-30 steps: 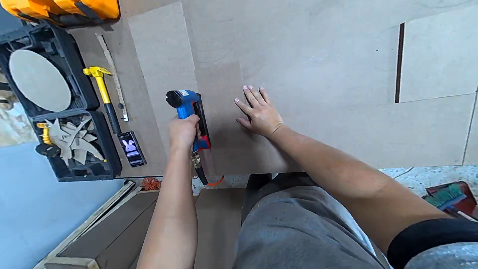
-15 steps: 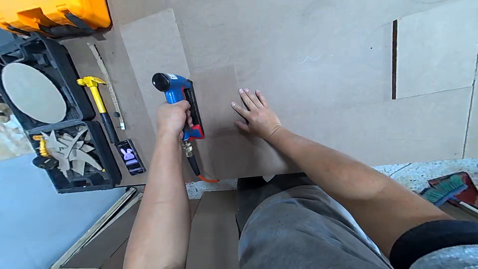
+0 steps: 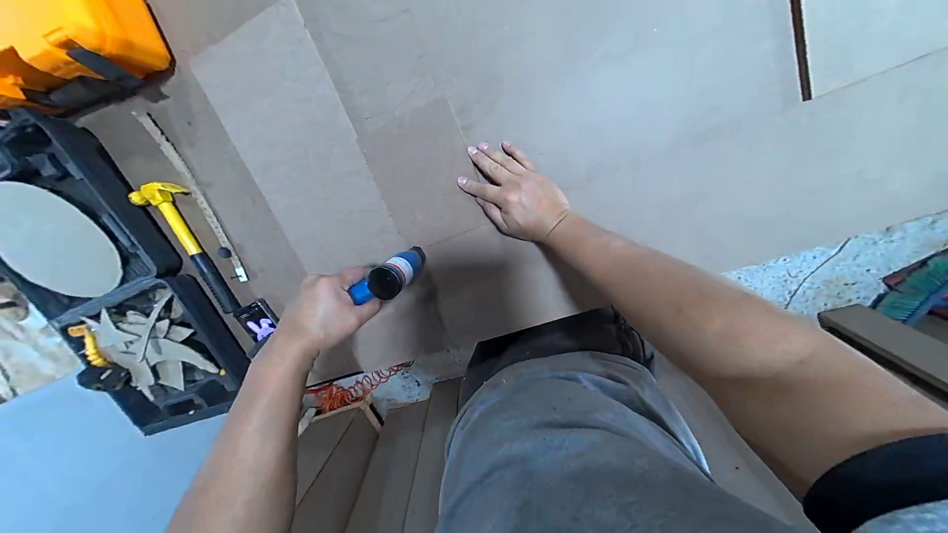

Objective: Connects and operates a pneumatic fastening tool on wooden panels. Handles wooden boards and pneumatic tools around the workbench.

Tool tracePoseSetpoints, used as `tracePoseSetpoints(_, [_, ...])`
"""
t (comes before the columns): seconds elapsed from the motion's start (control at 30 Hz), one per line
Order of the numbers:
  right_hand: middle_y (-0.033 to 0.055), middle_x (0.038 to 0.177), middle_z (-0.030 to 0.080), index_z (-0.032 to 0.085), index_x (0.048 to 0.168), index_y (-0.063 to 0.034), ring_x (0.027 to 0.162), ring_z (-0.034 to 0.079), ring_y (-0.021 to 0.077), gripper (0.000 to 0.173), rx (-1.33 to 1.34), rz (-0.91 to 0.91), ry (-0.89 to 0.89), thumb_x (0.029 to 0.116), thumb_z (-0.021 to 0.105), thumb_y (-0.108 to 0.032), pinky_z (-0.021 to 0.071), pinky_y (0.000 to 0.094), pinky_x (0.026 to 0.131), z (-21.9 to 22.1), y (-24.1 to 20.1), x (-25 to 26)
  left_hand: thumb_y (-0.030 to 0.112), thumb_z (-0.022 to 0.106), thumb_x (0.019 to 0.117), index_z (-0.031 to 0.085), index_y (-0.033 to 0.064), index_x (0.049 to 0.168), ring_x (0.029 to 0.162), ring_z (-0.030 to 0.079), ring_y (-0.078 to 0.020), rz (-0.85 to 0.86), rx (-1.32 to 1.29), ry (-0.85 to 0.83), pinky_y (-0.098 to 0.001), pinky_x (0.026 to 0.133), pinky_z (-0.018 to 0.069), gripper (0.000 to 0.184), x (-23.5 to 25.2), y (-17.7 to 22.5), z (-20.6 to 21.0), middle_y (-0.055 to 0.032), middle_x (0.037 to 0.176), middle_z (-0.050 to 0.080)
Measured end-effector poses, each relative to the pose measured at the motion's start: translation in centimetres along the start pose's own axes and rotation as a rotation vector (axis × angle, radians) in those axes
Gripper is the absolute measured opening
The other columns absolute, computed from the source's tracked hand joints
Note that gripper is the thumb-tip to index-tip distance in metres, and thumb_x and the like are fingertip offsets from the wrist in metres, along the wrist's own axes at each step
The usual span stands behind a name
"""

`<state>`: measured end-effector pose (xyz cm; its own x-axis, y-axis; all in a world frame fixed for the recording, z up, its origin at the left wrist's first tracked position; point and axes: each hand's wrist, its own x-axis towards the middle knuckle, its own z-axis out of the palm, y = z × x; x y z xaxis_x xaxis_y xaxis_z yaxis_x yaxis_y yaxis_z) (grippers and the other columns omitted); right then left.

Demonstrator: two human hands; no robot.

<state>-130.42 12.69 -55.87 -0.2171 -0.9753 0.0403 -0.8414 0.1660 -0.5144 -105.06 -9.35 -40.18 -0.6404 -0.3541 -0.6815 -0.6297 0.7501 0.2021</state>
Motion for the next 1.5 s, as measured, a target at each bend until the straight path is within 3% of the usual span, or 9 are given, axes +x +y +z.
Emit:
tracePoseSetpoints(0.1, [0.0119,0.162,0.043,0.06,0.146,-0.0272,0.153,0.033,0.0298,0.046,-0.003,0.001,0.021,0.1058,0.037,-0.03,0.02,0.0515,0.128,0.1,0.2,0.0,0.024,0.078,0.0831,0.076,0.0189,0.11,0.071,0.069,-0.0245,0.066,0.012,0.019,-0.057,0.062,0.0535,0.028,0.8,-1.3,-0.2,-0.0055,0.078,0.072])
tracePoseSetpoints(0.33, [0.01,0.16,0.045,0.062,0.142,-0.024,0.152,0.035,0.0289,0.049,0.03,0.011,0.043,0.1014,0.038,-0.012,0.0204,0.0502,0.128,0.2,0.2,-0.1,0.023,0.08,0.0808,0.073,0.0171,0.097,0.064,0.066,-0.0234,0.111,0.073,-0.023,-0.0537,0.057,0.0503,0.019,2.0,-2.2,-1.2,-0.0037,0.07,0.066])
tracePoseSetpoints(0.43, [0.0098,0.161,0.045,0.063,0.142,-0.0239,0.152,0.035,0.0287,0.049,0.034,0.013,0.044,0.1008,0.039,-0.011,0.0204,0.05,0.128,0.2,0.2,-0.2,0.022,0.08,0.0813,0.073,0.0172,0.1,0.065,0.066,-0.0244,0.113,0.098,-0.038,-0.0543,0.057,0.0499,0.021,2.3,-1.2,-1.2,-0.0044,0.071,0.067])
tracePoseSetpoints(0.6, [0.0088,0.16,0.046,0.063,0.141,-0.0248,0.152,0.035,0.0275,0.048,0.038,0.015,0.06,0.1013,0.04,-0.011,0.0209,0.049,0.128,0.1,0.2,-0.1,0.026,0.08,0.0819,0.07,0.0193,0.095,0.061,0.064,-0.0203,0.116,0.113,-0.057,-0.0504,0.054,0.0495,0.017,3.1,1.0,-1.2,-0.0005,0.067,0.063])
tracePoseSetpoints(0.8, [0.0088,0.16,0.046,0.064,0.141,-0.0244,0.152,0.035,0.028,0.048,0.057,0.011,0.062,0.1005,0.041,-0.011,0.0212,0.0493,0.128,0.0,0.3,-0.2,0.025,0.082,0.0832,0.072,0.0188,0.102,0.065,0.066,-0.0215,0.161,0.109,-0.073,-0.0517,0.057,0.0514,0.022,4.1,3.8,-1.2,-0.0023,0.072,0.067])
tracePoseSetpoints(1.23, [0.0105,0.157,0.049,0.065,0.139,-0.0228,0.151,0.038,0.0293,0.045,0.085,0.009,0.093,0.1007,0.044,-0.011,0.0231,0.0502,0.127,0.0,0.4,-0.4,0.024,0.079,0.0856,0.071,0.0189,0.095,0.061,0.064,-0.0202,0.173,0.12,-0.093,-0.048,0.053,0.05,0.014,5.8,9.5,-1.3,-0.0016,0.067,0.063])
tracePoseSetpoints(1.37, [0.0108,0.157,0.049,0.066,0.138,-0.0239,0.151,0.038,0.03,0.043,0.11,0.017,0.095,0.1008,0.046,-0.014,0.0236,0.0516,0.127,0.1,0.2,-0.3,0.03,0.078,0.0878,0.071,0.0196,0.102,0.066,0.065,-0.0242,0.072,0.081,-0.102,-0.0541,0.057,0.0522,0.019,5.4,9.5,-1.3,-0.0044,0.072,0.066])
tracePoseSetpoints(1.43, [0.0102,0.156,0.051,0.068,0.137,-0.0243,0.151,0.038,0.0294,0.041,0.134,0.033,0.11,0.1011,0.049,-0.016,0.0227,0.0526,0.127,-0.1,-0.1,-0.3,0.035,0.075,0.0886,0.069,0.0141,0.116,0.075,0.069,-0.0308,-0.013,-0.039,-0.06,-0.0618,0.066,0.0548,0.035,4.0,8.7,-0.6,-0.0124,0.083,0.07])
tracePoseSetpoints(1.5, [0.0086,0.157,0.049,0.068,0.137,-0.0246,0.151,0.036,0.0276,0.039,0.142,0.05,0.104,0.1019,0.051,-0.018,0.0204,0.051,0.128,-0.5,-0.1,-0.6,0.042,0.072,0.0858,0.068,0.0087,0.121,0.076,0.07,-0.0309,-0.11,-0.172,-0.041,-0.0614,0.069,0.0568,0.048,2.0,8.2,0.3,-0.0154,0.089,0.071])
